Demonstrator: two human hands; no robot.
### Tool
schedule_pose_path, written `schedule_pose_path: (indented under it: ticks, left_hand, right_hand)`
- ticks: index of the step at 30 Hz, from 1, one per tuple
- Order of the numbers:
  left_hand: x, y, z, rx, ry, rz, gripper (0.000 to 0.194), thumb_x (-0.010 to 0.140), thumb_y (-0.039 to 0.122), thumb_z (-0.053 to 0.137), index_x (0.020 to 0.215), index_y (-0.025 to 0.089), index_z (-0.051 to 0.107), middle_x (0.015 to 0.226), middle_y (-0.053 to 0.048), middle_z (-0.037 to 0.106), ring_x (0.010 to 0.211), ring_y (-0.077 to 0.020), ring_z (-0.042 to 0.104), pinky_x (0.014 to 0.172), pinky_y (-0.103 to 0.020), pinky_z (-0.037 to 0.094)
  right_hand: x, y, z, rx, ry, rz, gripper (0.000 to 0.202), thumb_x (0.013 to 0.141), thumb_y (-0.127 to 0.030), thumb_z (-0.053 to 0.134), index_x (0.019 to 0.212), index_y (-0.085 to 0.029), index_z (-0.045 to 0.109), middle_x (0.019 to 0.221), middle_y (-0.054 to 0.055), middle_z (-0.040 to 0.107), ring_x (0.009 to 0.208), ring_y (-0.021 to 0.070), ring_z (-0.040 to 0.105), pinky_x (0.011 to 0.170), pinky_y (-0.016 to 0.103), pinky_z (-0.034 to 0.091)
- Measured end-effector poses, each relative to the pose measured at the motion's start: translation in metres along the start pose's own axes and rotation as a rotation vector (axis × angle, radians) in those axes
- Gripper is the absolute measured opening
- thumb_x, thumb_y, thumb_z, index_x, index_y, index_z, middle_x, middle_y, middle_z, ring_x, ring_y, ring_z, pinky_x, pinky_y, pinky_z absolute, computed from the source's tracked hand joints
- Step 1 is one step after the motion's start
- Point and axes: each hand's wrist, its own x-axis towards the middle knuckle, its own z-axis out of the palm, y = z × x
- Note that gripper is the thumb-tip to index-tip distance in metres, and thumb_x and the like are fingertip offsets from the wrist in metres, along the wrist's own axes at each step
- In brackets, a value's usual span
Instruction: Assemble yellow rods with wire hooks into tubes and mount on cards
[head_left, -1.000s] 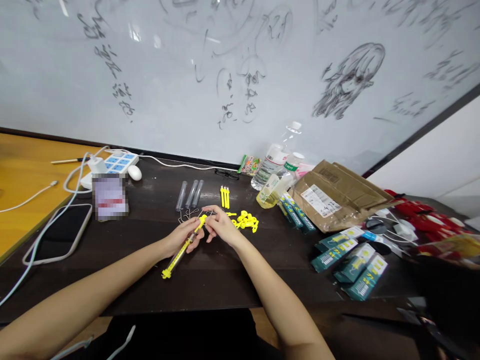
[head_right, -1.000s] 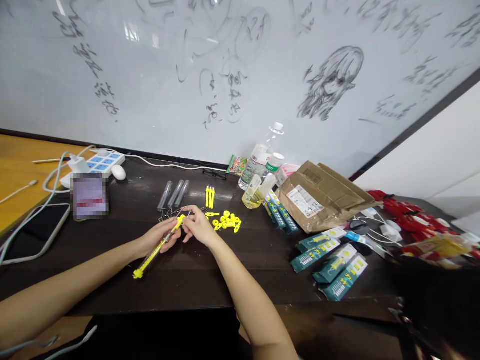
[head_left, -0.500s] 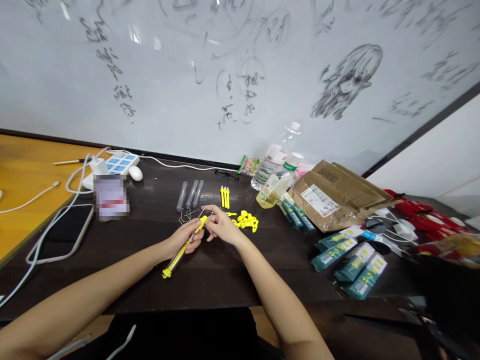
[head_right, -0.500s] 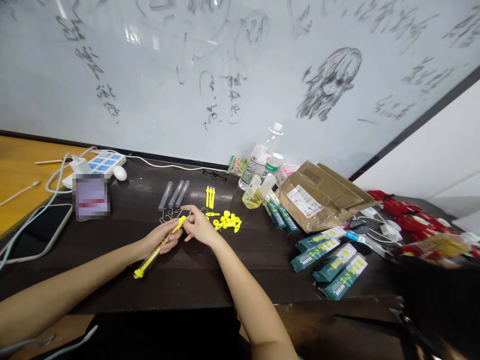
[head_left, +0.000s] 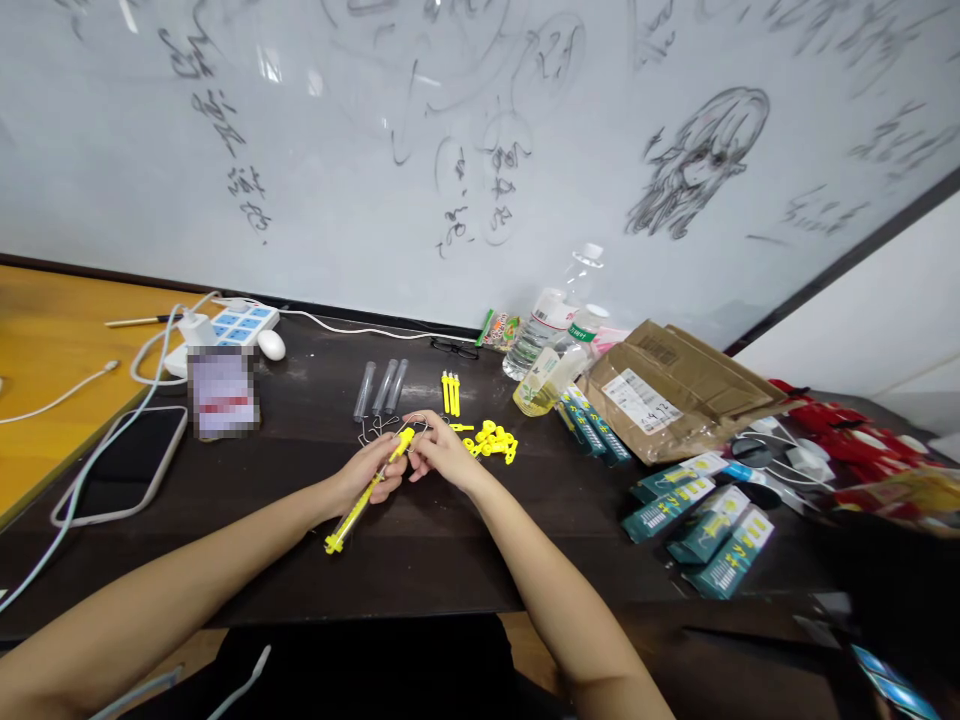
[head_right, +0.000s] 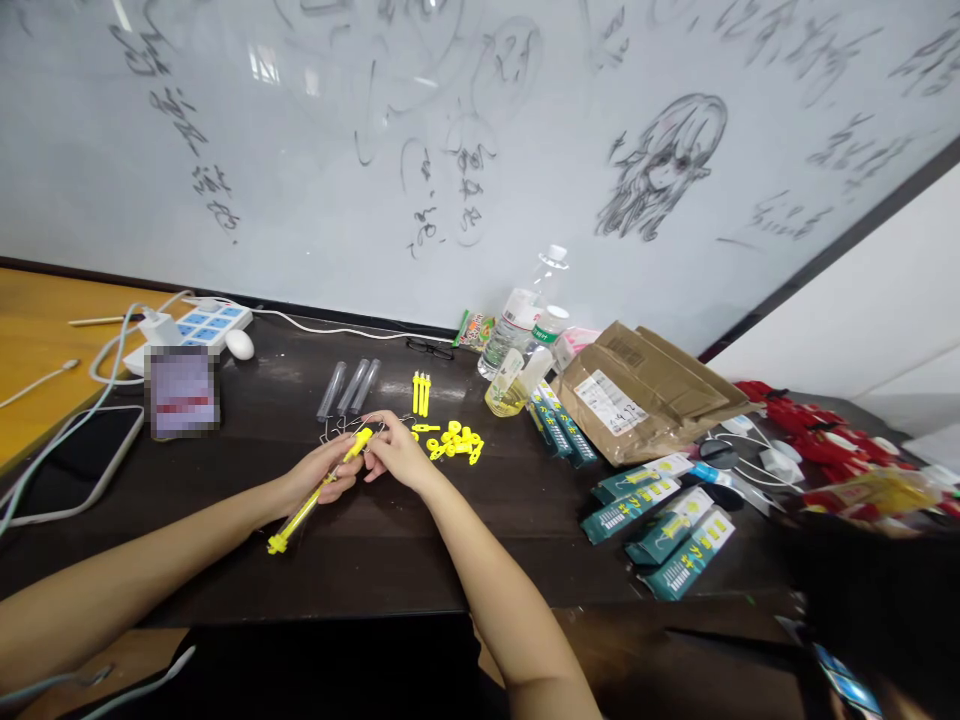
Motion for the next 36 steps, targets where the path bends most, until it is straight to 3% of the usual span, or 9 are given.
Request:
schedule_pose_path:
  ticks: [9,19,27,36]
  left_hand:
    - [-0.003,0.004,0.003,0.052,-0.022,0.008,0.024,0.086,0.044,0.050,0.084,0.023,0.038,0.052,0.012,0.035,0.026,-0.0011,0.023,0.024,-0.008,0.018]
    - [0.001,0.002,0.003,0.310,0.042,0.079,0.027,0.087,0.050,0.044,0.091,0.024,0.039,0.054,0.012,0.037,0.027,-0.0012,0.027,0.025,-0.009,0.023]
    - [0.003,0.001,-0.003,0.482,0.010,0.168,0.029,0.087,0.050,0.043,0.093,0.022,0.037,0.053,0.012,0.041,0.025,-0.0022,0.032,0.024,-0.010,0.027]
    - [0.003,-0.001,-0.006,0.444,0.017,0.159,0.030,0.086,0.051,0.044,0.093,0.023,0.038,0.052,0.012,0.041,0.024,-0.0025,0.032,0.023,-0.011,0.027]
  right_hand:
    - [0.001,0.001,-0.001,0.197,0.065,0.154,0.038,0.067,-0.017,0.054,0.104,-0.019,0.047,0.049,-0.011,0.049,0.039,0.0053,0.045,0.049,0.030,0.057]
    - [0.004,0.005,0.000,0.285,0.135,0.244,0.039,0.061,-0.016,0.055,0.101,-0.018,0.050,0.045,-0.011,0.045,0.037,0.0046,0.038,0.042,0.024,0.053]
    - [0.006,0.009,-0.001,0.243,0.079,0.262,0.037,0.060,-0.018,0.052,0.097,-0.020,0.048,0.043,-0.014,0.034,0.034,0.0020,0.024,0.035,0.017,0.042]
    - [0.003,0.006,-0.004,0.248,0.029,0.284,0.040,0.065,-0.021,0.053,0.104,-0.024,0.045,0.047,-0.012,0.037,0.038,0.0041,0.028,0.039,0.022,0.048]
